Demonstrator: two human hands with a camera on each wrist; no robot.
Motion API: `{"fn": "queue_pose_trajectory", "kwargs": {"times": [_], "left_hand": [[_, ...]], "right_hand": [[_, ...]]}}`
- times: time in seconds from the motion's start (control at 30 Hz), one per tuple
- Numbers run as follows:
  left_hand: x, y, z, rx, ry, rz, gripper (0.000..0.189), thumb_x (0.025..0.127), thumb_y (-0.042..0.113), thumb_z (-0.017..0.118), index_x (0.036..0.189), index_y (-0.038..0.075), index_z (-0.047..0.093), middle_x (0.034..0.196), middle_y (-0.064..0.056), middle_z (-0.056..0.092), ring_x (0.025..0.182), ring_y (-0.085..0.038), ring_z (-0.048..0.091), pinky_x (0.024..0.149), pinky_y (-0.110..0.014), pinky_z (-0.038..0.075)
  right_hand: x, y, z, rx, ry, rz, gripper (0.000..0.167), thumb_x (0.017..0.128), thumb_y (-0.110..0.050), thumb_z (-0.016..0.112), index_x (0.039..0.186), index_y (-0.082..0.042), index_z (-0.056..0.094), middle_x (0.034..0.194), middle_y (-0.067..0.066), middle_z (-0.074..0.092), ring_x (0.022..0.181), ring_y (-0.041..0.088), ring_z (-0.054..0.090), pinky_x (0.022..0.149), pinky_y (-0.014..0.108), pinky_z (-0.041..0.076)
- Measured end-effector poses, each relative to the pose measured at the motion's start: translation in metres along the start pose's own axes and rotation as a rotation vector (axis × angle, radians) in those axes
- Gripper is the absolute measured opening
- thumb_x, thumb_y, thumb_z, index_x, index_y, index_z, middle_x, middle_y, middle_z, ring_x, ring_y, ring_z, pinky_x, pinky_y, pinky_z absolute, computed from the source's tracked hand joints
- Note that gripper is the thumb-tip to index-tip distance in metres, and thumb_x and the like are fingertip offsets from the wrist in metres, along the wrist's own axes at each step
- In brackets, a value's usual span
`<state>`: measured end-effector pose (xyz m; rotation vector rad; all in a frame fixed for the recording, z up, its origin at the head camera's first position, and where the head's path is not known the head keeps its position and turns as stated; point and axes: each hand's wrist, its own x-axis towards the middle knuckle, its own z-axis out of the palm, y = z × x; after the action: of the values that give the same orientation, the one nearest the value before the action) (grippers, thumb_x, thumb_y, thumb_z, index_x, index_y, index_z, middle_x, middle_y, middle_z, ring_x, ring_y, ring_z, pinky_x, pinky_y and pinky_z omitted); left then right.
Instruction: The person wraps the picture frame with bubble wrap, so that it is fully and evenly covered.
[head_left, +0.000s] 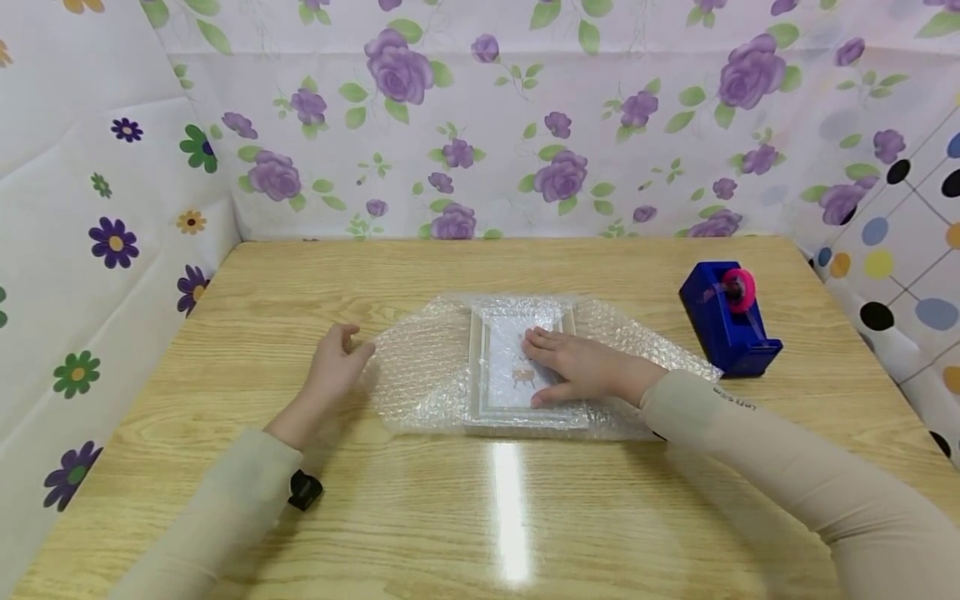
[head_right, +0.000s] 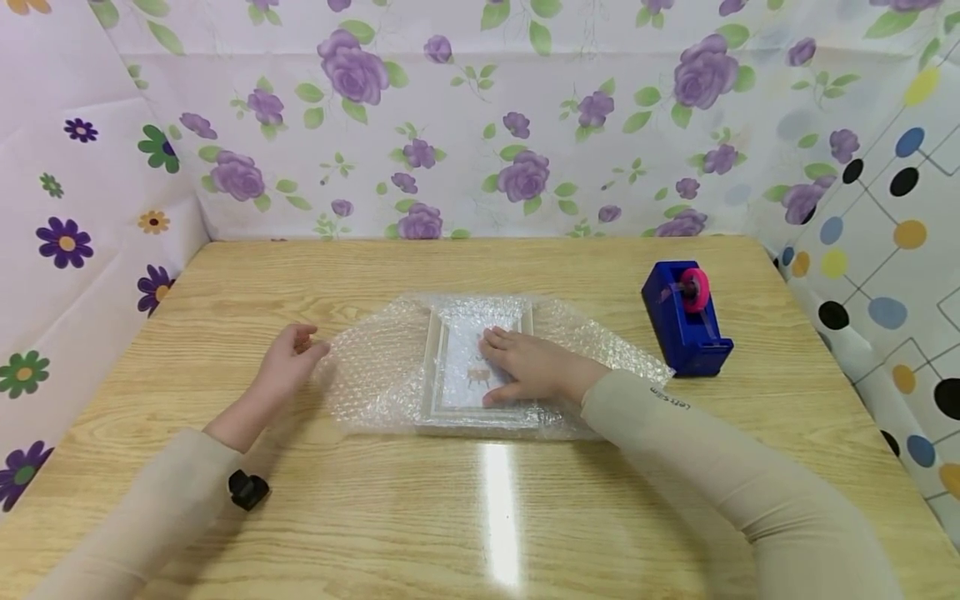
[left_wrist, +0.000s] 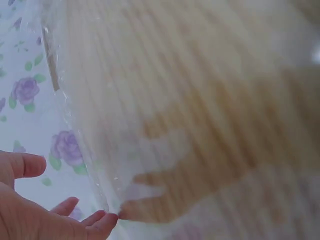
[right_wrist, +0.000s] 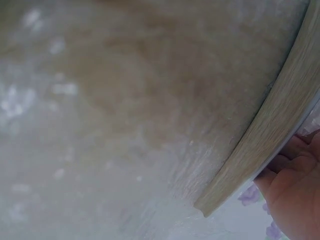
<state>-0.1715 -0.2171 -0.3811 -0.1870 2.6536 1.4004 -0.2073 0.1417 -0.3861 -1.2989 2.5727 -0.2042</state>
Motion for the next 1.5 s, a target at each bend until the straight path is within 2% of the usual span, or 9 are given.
{"fn": "queue_pose_trajectory", "kwargs": {"times": [0.13,0.37,0.47,0.6,0.7,0.8,1.0,1.27,1.5], "left_hand": [[0.002,-0.002,-0.005,-0.036,0.001,-0.059,0.056,0.099,0.021,0.044,0.143,-0.007,0.024,0.147,-0.031,0.026,0.136,-0.044,0.027,0.111,-0.053,0.031],[0.002,-0.004,-0.011,-0.231,-0.006,-0.189,0.053,0.1,0.022,0.038,0.142,-0.008,0.026,0.144,-0.026,0.03,0.13,-0.035,0.037,0.107,-0.04,0.039],[0.0,-0.005,-0.011,-0.328,-0.04,-0.241,0.053,0.101,0.022,0.035,0.142,-0.01,0.024,0.143,-0.024,0.031,0.125,-0.03,0.043,0.099,-0.027,0.047],[-0.005,-0.008,-0.008,-0.417,-0.066,-0.275,0.054,0.101,0.02,0.035,0.142,-0.012,0.02,0.133,-0.021,0.039,0.108,-0.019,0.052,0.086,-0.017,0.052],[-0.011,-0.009,-0.005,-0.507,-0.078,-0.286,0.051,0.101,0.017,0.035,0.14,-0.012,0.021,0.119,-0.014,0.044,0.092,-0.01,0.055,0.081,-0.016,0.053],[-0.019,-0.01,0.0,-0.601,-0.097,-0.282,0.039,0.1,0.014,0.036,0.131,-0.009,0.03,0.106,-0.008,0.047,0.083,-0.007,0.057,0.078,-0.018,0.054],[-0.036,-0.007,0.008,-0.634,-0.169,-0.233,0.025,0.1,0.013,0.035,0.119,-0.003,0.034,0.102,-0.006,0.051,0.085,-0.009,0.059,0.081,-0.023,0.055],[-0.053,-0.004,0.024,-0.594,-0.174,-0.237,0.037,0.095,0.01,0.048,0.125,-0.001,0.03,0.101,-0.003,0.055,0.083,-0.009,0.06,0.076,-0.023,0.055],[-0.064,-0.002,0.034,-0.606,-0.212,-0.192,0.063,0.091,0.001,0.055,0.14,-0.002,0.017,0.108,-0.011,0.053,0.087,-0.01,0.062,0.086,-0.033,0.056]], "right_hand": [[0.0,-0.001,-0.001,0.009,-0.002,0.001,0.088,0.087,-0.054,0.058,0.145,0.006,0.029,0.153,0.025,0.021,0.143,0.038,0.019,0.117,0.048,0.021],[0.0,-0.001,0.0,0.007,-0.005,0.001,0.088,0.087,-0.054,0.058,0.145,0.006,0.029,0.153,0.025,0.021,0.143,0.037,0.018,0.117,0.047,0.021],[0.0,-0.001,0.0,0.004,-0.004,0.001,0.088,0.088,-0.054,0.057,0.145,0.006,0.029,0.152,0.025,0.021,0.143,0.038,0.019,0.117,0.047,0.021],[0.0,-0.001,-0.001,0.0,-0.004,0.001,0.088,0.087,-0.054,0.058,0.145,0.006,0.03,0.152,0.026,0.022,0.142,0.038,0.02,0.116,0.048,0.022],[0.0,-0.002,-0.002,0.0,-0.007,0.002,0.088,0.087,-0.054,0.058,0.144,0.006,0.03,0.152,0.026,0.022,0.142,0.038,0.02,0.116,0.048,0.022],[0.0,-0.003,-0.003,0.01,-0.009,0.005,0.088,0.087,-0.053,0.059,0.144,0.006,0.03,0.152,0.026,0.022,0.142,0.038,0.02,0.117,0.047,0.021],[0.0,-0.001,-0.001,0.014,-0.006,0.014,0.088,0.087,-0.054,0.059,0.145,0.005,0.03,0.153,0.025,0.021,0.143,0.037,0.019,0.117,0.047,0.021],[0.0,0.001,0.001,0.01,-0.002,0.015,0.088,0.087,-0.054,0.058,0.145,0.005,0.029,0.153,0.024,0.021,0.143,0.037,0.019,0.117,0.047,0.021],[0.0,0.0,0.001,0.01,-0.004,0.015,0.088,0.087,-0.054,0.058,0.145,0.005,0.029,0.153,0.024,0.02,0.143,0.037,0.019,0.117,0.048,0.021]]}}
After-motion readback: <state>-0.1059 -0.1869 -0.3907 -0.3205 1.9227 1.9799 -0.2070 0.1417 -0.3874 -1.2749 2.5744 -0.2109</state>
